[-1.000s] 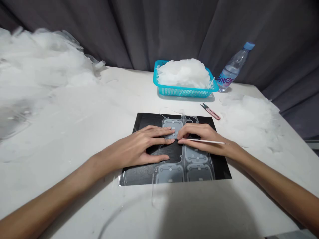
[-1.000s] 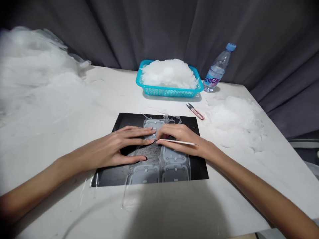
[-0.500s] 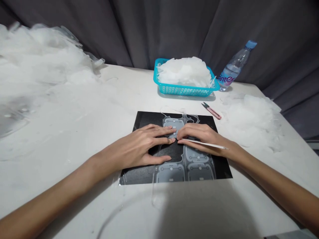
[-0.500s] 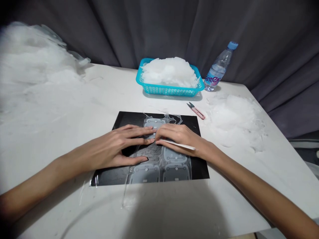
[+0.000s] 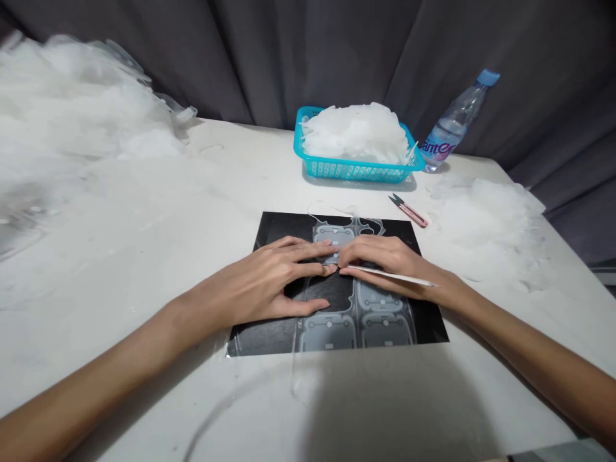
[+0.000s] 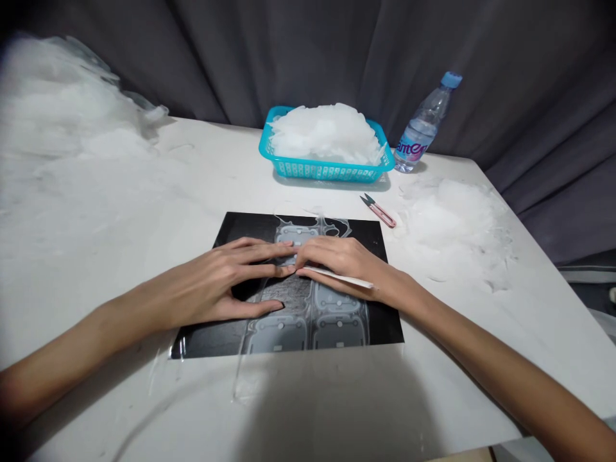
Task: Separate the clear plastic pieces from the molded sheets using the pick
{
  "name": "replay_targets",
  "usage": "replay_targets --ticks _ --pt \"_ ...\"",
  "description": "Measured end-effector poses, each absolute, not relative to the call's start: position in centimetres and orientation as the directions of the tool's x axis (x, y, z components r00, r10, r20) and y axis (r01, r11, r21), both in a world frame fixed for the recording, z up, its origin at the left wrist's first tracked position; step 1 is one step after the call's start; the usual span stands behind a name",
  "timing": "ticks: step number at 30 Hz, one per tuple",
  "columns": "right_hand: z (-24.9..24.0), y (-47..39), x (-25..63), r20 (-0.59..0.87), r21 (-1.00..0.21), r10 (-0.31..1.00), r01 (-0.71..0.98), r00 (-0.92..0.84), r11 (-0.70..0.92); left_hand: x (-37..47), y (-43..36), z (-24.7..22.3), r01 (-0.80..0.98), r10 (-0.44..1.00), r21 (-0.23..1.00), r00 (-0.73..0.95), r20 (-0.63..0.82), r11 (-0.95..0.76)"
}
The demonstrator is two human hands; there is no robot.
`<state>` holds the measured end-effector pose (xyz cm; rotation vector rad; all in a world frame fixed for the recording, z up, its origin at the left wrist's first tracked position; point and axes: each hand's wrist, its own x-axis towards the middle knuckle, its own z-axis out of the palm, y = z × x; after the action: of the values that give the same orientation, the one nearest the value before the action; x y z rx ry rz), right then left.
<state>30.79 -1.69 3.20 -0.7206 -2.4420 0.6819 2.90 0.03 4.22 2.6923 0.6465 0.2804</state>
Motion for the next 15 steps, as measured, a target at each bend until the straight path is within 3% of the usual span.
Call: replay_targets --ticks 7,15 --pt "3.6 -1.8 30.6 0.319 -0.504 0.571 0.375 -0.756 0.778 3.1 0.0 4.1 0.422 0.475 0.326 0.874 0.1 -0.846" --pt "4.6 -1.8 31.8 0.214 -0.582 0.628 0.418 -0.748 0.697 3.2 0.1 4.2 0.44 0.497 0.328 0.86 0.113 -0.836"
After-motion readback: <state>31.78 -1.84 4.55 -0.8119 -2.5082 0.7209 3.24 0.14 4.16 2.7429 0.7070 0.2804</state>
